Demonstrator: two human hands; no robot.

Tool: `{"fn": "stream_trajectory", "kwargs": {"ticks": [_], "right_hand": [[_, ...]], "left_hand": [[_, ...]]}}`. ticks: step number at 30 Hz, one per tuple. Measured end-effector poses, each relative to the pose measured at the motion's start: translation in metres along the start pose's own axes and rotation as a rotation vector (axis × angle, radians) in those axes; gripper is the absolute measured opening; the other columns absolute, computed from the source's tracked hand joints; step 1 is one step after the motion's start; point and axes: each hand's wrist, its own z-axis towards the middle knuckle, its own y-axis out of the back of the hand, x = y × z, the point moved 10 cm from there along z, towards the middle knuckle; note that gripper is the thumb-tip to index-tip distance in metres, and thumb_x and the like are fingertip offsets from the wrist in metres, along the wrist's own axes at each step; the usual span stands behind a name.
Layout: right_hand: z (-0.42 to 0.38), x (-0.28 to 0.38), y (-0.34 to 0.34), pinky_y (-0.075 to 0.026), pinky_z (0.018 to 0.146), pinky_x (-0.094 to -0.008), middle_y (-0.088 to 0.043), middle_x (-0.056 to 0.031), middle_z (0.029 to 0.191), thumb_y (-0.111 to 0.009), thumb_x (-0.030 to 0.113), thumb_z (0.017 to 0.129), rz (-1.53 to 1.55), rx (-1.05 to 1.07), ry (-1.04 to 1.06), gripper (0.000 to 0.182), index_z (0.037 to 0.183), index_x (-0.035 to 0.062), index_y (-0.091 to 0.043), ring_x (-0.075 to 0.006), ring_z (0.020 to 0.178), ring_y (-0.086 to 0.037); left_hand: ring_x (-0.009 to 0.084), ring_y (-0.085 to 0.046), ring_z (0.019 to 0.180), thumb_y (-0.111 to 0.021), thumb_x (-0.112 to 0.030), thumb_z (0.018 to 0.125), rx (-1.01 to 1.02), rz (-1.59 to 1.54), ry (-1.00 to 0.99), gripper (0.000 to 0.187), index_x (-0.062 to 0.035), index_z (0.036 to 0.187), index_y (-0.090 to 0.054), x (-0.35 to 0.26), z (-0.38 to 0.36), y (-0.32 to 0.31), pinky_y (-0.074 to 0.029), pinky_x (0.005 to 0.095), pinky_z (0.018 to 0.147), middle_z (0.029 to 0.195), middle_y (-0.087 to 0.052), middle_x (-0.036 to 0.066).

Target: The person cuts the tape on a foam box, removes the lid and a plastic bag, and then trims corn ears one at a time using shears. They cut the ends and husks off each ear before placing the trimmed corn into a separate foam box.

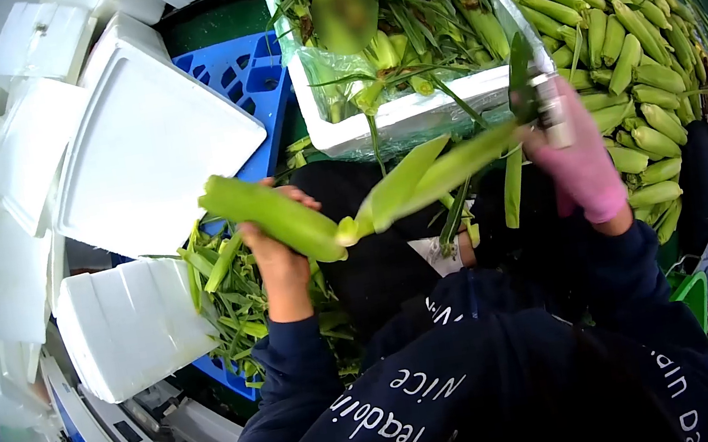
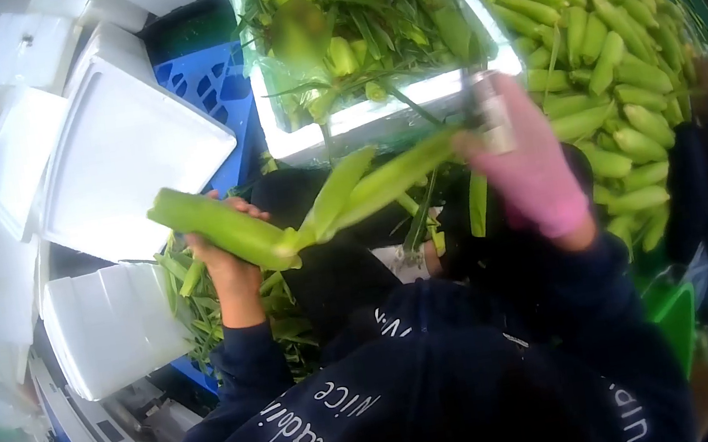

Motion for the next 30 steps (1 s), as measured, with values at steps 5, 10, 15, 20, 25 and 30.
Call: {"fn": "stream_trajectory", "kwargs": {"ticks": [5,10,15,20,25,30], "right_hand": [[-0.024,0.034,-0.037,-0.053,0.076,-0.0322,-0.065,-0.0104,0.101,-0.070,0.011,0.084,0.120,-0.001,0.127,0.043,0.121,-0.0003,-0.054,-0.0216,0.087,-0.065],[-0.057,0.033,-0.065,-0.050,0.055,-0.0216,-0.063,-0.0046,0.083,-0.072,0.014,0.087,0.653,0.484,-0.361,0.037,0.116,-0.0002,-0.055,-0.0091,0.063,-0.060],[-0.061,0.011,-0.050,-0.046,0.044,-0.0224,-0.063,-0.0060,0.077,-0.062,0.012,0.088,0.624,0.488,-0.360,0.030,0.115,0.0004,-0.055,-0.0101,0.053,-0.057],[-0.058,-0.038,-0.058,-0.043,0.036,-0.0258,-0.061,-0.0104,0.077,-0.054,0.009,0.088,0.880,0.212,-0.390,0.031,0.117,0.0005,-0.053,-0.0152,0.041,-0.055],[-0.061,-0.016,-0.045,-0.051,0.074,-0.0373,-0.063,-0.0160,0.087,-0.068,0.013,0.083,0.349,-0.055,-0.019,0.033,0.114,0.0057,-0.058,-0.0326,0.082,-0.066],[-0.066,-0.036,-0.041,-0.052,0.070,-0.0338,-0.066,-0.0134,0.090,-0.064,0.010,0.084,0.378,-0.085,-0.023,0.033,0.116,0.0032,-0.057,-0.0257,0.077,-0.067]], "left_hand": [[0.0299,-0.068,0.092,-0.084,-0.051,0.067,0.340,0.720,-0.535,0.070,-0.0038,0.114,-0.063,-0.034,-0.026,-0.119,-0.054,0.0395,0.082,0.103,-0.069,0.013],[0.0341,-0.068,0.091,-0.087,-0.040,0.062,0.527,0.845,-0.720,0.061,-0.0049,0.108,-0.068,-0.027,-0.034,-0.179,-0.053,0.0406,0.081,0.100,-0.069,0.013],[0.0337,-0.066,0.093,-0.085,-0.044,0.060,0.759,0.881,-0.650,0.067,-0.0058,0.113,-0.068,-0.003,-0.034,-0.209,-0.052,0.0419,0.085,0.102,-0.069,0.011],[0.0285,-0.061,0.084,-0.081,-0.047,0.070,0.438,1.121,-0.842,0.064,-0.0066,0.118,-0.068,-0.025,-0.039,-0.226,-0.048,0.0408,0.083,0.090,-0.063,0.008],[0.0159,-0.046,0.049,-0.076,-0.020,0.083,0.320,0.938,-0.083,0.044,-0.0056,0.121,-0.058,0.003,-0.054,-0.226,-0.039,0.0312,0.049,0.059,-0.046,0.002],[0.0165,-0.051,0.058,-0.066,-0.014,0.092,0.574,0.905,-0.069,0.043,-0.0085,0.132,-0.052,0.022,-0.055,-0.240,-0.040,0.0297,0.056,0.066,-0.048,0.008]]}}
